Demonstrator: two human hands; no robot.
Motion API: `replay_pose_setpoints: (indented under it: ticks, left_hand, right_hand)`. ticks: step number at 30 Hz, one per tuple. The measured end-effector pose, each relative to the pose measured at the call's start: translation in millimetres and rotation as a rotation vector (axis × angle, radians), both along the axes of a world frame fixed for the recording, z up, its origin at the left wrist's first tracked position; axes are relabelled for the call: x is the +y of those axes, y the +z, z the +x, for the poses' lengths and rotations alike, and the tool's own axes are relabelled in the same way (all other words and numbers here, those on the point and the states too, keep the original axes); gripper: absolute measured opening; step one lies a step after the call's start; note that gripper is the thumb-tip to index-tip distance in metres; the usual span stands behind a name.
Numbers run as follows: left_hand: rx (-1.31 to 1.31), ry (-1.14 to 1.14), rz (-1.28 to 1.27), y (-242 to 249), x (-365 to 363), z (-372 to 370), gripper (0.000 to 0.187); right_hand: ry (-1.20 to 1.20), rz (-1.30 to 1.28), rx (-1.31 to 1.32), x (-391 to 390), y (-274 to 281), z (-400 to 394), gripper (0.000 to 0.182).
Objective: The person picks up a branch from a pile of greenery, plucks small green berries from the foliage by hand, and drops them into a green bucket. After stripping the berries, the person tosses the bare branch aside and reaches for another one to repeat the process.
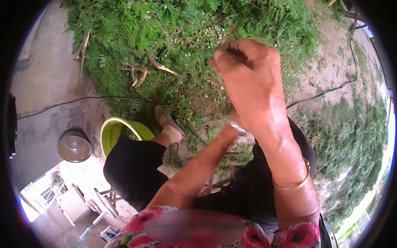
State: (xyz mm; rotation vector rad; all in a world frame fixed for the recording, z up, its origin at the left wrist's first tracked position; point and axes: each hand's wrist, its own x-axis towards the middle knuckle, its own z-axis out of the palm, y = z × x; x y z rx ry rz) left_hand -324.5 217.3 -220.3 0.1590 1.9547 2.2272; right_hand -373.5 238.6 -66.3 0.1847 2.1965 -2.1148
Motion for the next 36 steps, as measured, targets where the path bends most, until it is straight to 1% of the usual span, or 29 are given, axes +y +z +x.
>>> replay_pose_setpoints:
  ticks: [1, 2, 3, 4, 5, 6, 8, 9, 10, 11, 12, 14, 16, 18, 19, 20, 22, 23, 24, 25, 26, 27, 28, 29, 30, 31, 32, 34, 36]
  left_hand:
    - [-0.225, -0.033, -0.539, -25.6, -31.0, -2.8, 0.050]
    - [-0.260, 0.093, -0.904, -57.1, -63.9, 2.8, 0.051]
    - [-0.156, 0.231, -1.010, -123.9, -105.0, 24.3, 0.058]
    - [-0.228, 0.255, -1.179, -153.8, -145.3, 43.1, 0.068]
    - [-0.128, 0.281, -1.437, -183.5, -180.7, 62.6, 0.072]
    - [-0.518, 0.321, -1.417, -193.7, -203.8, 70.8, 0.069]
    - [-0.348, 0.309, -1.353, -233.9, -256.6, 98.2, 0.051]
    - [-0.351, 0.306, -1.341, -232.3, -267.1, 95.3, 0.051]
    - [-0.802, 0.477, -0.649, -230.4, -275.6, 93.5, 0.037]
    - [-1.164, 0.594, 0.103, -228.3, -277.5, 92.1, 0.022]
    - [-1.169, 0.588, 0.110, -228.0, -271.9, 91.2, 0.022]
    - [-0.927, 0.925, 0.248, -226.8, -259.6, 91.1, 0.007]
    - [-0.932, 0.973, 0.310, -223.1, -255.5, 85.8, 0.005]
    - [-0.959, 1.167, 0.396, -186.3, -236.0, 69.8, 0.005]
    - [-0.980, 1.088, 0.247, -171.1, -231.3, 65.0, 0.005]
    - [-0.956, 1.083, 0.252, -155.9, -223.1, 61.2, 0.005]
    - [-0.750, 1.008, 0.524, -122.9, -210.2, 57.7, 0.007]
    - [-0.702, 0.852, 0.568, -106.5, -210.5, 58.0, 0.015]
    - [-0.662, 0.841, 0.571, -84.1, -207.5, 57.2, 0.015]
    - [-0.581, 0.765, 0.640, -55.8, -201.9, 57.1, 0.016]
    - [-0.503, 0.691, 0.702, -27.3, -198.0, 58.1, 0.017]
    - [-0.469, 0.688, 0.694, 0.8, -196.3, 60.1, 0.017]
    - [-0.418, 0.613, 0.748, 28.9, -194.7, 64.1, 0.015]
    - [-0.368, 0.533, 0.800, 54.6, -193.1, 69.2, 0.014]
    - [-0.342, 0.524, 0.796, 78.0, -190.0, 75.4, 0.014]
    - [-0.272, 0.457, 0.815, 98.9, -185.3, 83.0, 0.017]
    - [-0.202, 0.393, 0.835, 114.8, -181.9, 90.4, 0.020]
    - [-0.185, 0.353, 0.810, 139.5, -181.5, 107.4, 0.022]
    - [-0.178, 0.323, 0.864, 168.1, -175.7, 124.8, 0.020]
  right_hand:
    - [0.096, 0.016, -0.100, 3.4, 5.6, 0.3, 0.017]
    - [0.191, 0.035, -0.203, 5.8, 8.7, 0.4, 0.019]
    - [0.237, 0.094, -0.192, 6.4, 7.9, 0.0, 0.019]
    - [0.240, 0.104, -0.203, 5.3, 8.3, 0.1, 0.019]
    - [0.277, 0.164, -0.197, 3.8, 9.2, 0.2, 0.020]
    - [0.314, 0.225, -0.191, 1.7, 9.1, 0.7, 0.020]
    - [0.316, 0.189, -0.219, -4.7, 9.4, 3.8, 0.020]
    - [0.306, 0.143, -0.229, -8.0, 8.5, 3.1, 0.021]
    - [0.304, 0.154, -0.235, -11.2, 6.9, 2.2, 0.021]
    - [0.289, 0.121, -0.251, -14.3, 5.3, 2.1, 0.021]
    - [0.275, 0.088, -0.264, -16.2, 4.2, 1.4, 0.021]
    - [0.296, 0.116, -0.276, -17.6, 1.5, -0.2, 0.021]
    - [0.320, 0.137, -0.278, -19.3, 0.0, -1.1, 0.021]
    - [0.356, 0.170, -0.244, -21.4, -1.4, -1.0, 0.020]
    - [0.272, 0.122, -0.156, -25.0, -11.6, 2.2, 0.012]
    - [0.268, 0.119, -0.132, -24.8, -17.3, 2.1, 0.012]
    - [0.276, 0.211, -0.073, -24.9, -21.8, 1.6, 0.013]
    - [0.271, 0.205, -0.038, -23.4, -29.2, 5.3, 0.013]
    - [0.266, 0.233, 0.045, -20.2, -38.3, 7.8, 0.012]
    - [0.259, 0.259, 0.127, -17.0, -36.6, 9.2, 0.012]
    - [0.256, 0.246, 0.163, -13.4, -24.8, 14.5, 0.012]
    - [0.279, 0.256, 0.082, -9.8, -13.3, 25.3, 0.012]
    - [0.305, 0.266, -0.003, -8.3, -3.1, 37.7, 0.011]
    - [0.238, 0.177, 0.072, -8.6, 3.6, 49.9, 0.011]
    - [0.234, 0.170, 0.098, -6.0, 16.7, 60.8, 0.011]
    - [0.270, 0.234, 0.083, -1.6, 30.7, 71.9, 0.011]
    - [0.307, 0.302, 0.068, 1.7, 43.2, 83.2, 0.010]
    - [0.295, 0.280, 0.127, 5.1, 60.4, 108.8, 0.010]
    - [0.298, 0.181, 0.090, 9.3, 68.1, 130.6, 0.011]
